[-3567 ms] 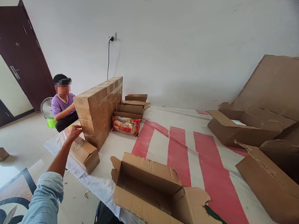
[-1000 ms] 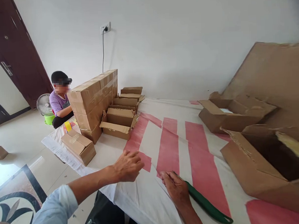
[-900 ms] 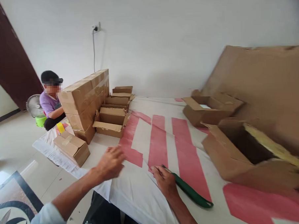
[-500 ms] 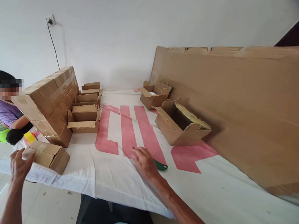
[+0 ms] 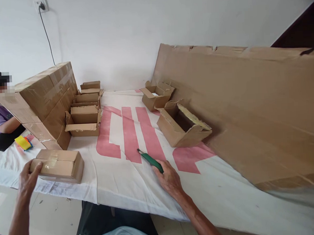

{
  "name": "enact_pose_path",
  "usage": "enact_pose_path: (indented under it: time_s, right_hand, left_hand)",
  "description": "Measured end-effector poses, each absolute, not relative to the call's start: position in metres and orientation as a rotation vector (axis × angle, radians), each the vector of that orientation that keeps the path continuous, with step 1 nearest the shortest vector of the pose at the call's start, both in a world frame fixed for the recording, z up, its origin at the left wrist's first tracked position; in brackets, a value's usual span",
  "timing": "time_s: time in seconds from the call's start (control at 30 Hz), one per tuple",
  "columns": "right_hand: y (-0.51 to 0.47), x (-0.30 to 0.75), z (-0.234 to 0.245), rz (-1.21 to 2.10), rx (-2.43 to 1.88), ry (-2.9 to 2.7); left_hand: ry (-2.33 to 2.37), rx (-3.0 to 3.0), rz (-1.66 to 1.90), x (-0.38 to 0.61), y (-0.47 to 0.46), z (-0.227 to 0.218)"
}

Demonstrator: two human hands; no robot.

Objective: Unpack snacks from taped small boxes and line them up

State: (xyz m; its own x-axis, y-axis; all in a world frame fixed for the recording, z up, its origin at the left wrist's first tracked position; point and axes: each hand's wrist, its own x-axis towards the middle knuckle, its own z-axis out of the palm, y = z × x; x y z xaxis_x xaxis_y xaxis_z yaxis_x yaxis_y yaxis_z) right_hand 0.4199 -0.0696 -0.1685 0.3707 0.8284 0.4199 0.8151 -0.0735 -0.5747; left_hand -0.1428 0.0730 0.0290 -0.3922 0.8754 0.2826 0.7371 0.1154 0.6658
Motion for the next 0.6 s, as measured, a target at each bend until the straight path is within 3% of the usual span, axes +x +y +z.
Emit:
enact_pose_path:
  time_s: [0.17, 0.4, 0.6]
  right_hand:
    - [-0.059, 0.4, -0.157, 0.067, -1.806, -1.461]
    - [-0.058, 0.391, -0.149, 0.029, -1.813, -1.492]
    - [-0.063, 0.357, -0.104, 0.559, -1.518, -1.271]
  left_hand:
    - [1.894, 1.602, 1.008, -0.074, 0.02, 0.004]
    - [1.59, 1.68, 1.068, -0.028, -0.016, 0.001]
    - [1.522, 1.654, 1.101, -0.029, -0.02, 0.005]
